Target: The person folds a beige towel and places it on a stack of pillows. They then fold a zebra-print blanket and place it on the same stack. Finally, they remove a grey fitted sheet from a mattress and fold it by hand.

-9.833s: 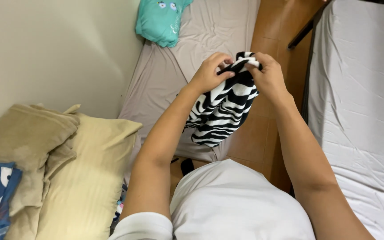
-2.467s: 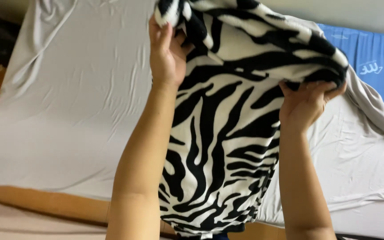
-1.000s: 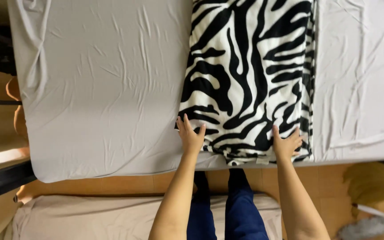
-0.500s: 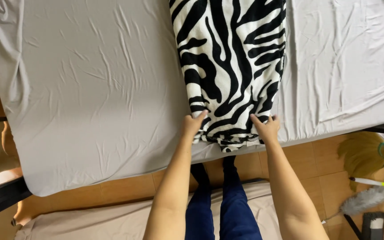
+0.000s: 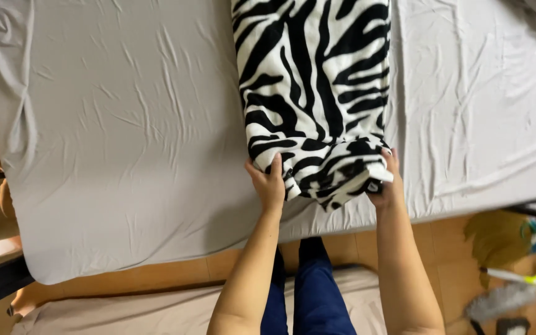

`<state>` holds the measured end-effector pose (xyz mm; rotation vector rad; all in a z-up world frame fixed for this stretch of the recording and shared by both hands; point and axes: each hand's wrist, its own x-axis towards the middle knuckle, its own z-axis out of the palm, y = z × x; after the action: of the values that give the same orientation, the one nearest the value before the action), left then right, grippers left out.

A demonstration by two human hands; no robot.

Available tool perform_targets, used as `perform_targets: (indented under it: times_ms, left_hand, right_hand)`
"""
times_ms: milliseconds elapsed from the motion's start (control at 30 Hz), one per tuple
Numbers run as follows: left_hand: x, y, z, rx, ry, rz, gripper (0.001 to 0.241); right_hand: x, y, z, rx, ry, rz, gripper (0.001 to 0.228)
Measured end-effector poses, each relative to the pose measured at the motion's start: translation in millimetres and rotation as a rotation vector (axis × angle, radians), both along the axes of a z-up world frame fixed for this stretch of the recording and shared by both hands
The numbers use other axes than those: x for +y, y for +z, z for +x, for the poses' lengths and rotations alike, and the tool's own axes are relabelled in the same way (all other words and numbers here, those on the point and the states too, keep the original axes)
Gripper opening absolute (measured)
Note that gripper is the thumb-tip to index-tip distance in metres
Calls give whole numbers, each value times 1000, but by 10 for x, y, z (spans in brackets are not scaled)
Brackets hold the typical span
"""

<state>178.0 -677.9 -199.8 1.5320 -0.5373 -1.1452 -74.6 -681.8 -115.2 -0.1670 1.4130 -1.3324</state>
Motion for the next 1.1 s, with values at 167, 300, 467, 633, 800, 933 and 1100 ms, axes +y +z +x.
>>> perform_targets:
  times_ms: [167,300,467,633,800,933,1100]
  left_hand:
    - [-969,289,-16,48,26,-187,78]
    - [-1885,371,-93,426,49,-171,78]
    - [-2724,63,-218,855,-62,-152,78]
    - [-2551,-262,-297,-474,-437,-304,50]
    - [-2371,666,-136,-952,-870,-173,83]
    - [-2438,651,-219,-989,-1293,59,119]
    - [-2608,16,-303,-1210,-1264,7,101]
  right_hand:
    - [-1085,-152,-164,-50,4,-151,44]
    - [-2094,-271,-338,-19,180,-159,59]
    - [-2980,103,-87,98,305,-55,66]
    - [-2824,-243,-87,1218,889,-256,81]
    - [-2107,63,363,1720,1316,24,103]
    - [-2053,-572,-39,1917,1226,47,94]
    - [-2371,-565,-198,1661,1180,-71,79]
